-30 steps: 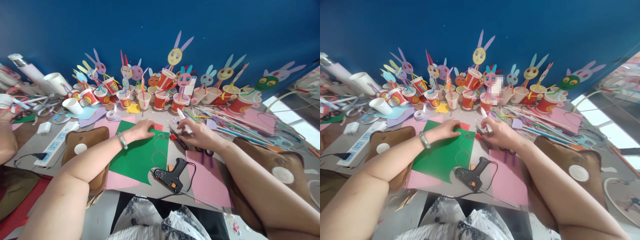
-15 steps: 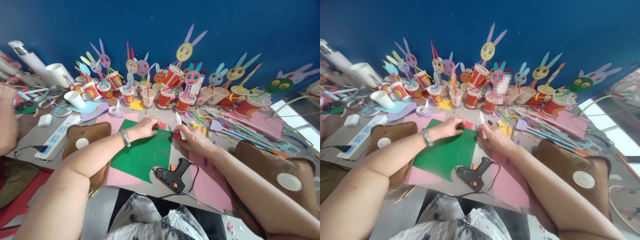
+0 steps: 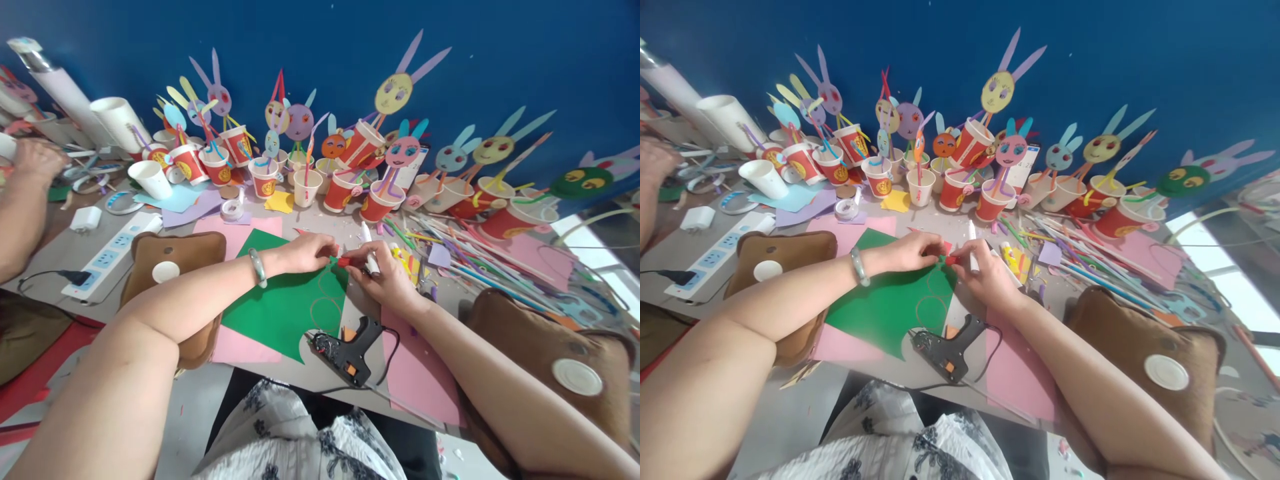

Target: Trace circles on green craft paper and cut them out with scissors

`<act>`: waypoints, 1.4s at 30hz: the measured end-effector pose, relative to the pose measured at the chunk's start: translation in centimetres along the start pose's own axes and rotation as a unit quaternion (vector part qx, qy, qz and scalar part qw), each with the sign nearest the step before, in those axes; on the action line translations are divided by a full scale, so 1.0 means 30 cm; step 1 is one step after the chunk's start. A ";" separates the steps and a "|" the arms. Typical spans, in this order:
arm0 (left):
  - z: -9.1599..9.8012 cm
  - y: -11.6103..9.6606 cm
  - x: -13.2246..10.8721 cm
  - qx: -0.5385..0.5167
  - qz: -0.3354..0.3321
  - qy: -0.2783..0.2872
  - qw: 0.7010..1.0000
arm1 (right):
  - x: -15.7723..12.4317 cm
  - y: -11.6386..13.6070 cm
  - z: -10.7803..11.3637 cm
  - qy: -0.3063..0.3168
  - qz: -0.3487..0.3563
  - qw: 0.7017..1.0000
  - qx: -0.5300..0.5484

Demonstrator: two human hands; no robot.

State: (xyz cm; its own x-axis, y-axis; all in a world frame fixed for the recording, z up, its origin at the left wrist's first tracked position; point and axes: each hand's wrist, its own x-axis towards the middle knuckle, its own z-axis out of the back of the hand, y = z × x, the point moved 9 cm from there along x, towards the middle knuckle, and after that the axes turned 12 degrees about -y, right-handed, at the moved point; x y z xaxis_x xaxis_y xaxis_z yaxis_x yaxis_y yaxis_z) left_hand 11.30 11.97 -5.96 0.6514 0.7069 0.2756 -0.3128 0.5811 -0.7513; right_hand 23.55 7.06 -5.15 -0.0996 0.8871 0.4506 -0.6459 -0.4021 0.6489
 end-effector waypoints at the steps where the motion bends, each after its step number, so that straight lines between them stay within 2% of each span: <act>1: -0.008 -0.003 0.000 -0.013 -0.004 0.005 1.000 | 0.000 -0.007 -0.007 0.000 -0.005 1.000 0.003; 9: -0.022 0.006 0.005 -0.048 -0.011 -0.016 0.999 | 0.001 -0.023 -0.028 -0.007 -0.012 1.000 0.018; 21: -0.028 0.019 0.005 -0.051 -0.003 -0.009 0.999 | -0.003 -0.041 -0.034 -0.008 -0.023 0.999 0.033; 33: -0.026 0.010 -0.002 -0.037 -0.016 -0.006 0.999 | -0.007 -0.062 -0.036 -0.020 -0.063 0.995 0.074; 42: -0.024 0.012 -0.002 -0.038 -0.006 -0.012 0.999 | -0.002 -0.060 -0.025 -0.028 -0.064 0.995 0.065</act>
State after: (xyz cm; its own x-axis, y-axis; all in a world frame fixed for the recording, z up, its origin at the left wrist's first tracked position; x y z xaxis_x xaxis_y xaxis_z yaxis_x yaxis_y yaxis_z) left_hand 11.65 11.85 -6.68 0.6373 0.7107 0.2978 -0.2520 0.5574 -0.7910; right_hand 24.15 7.89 -6.79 0.0215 0.9207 0.3897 -0.5471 -0.3154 0.7754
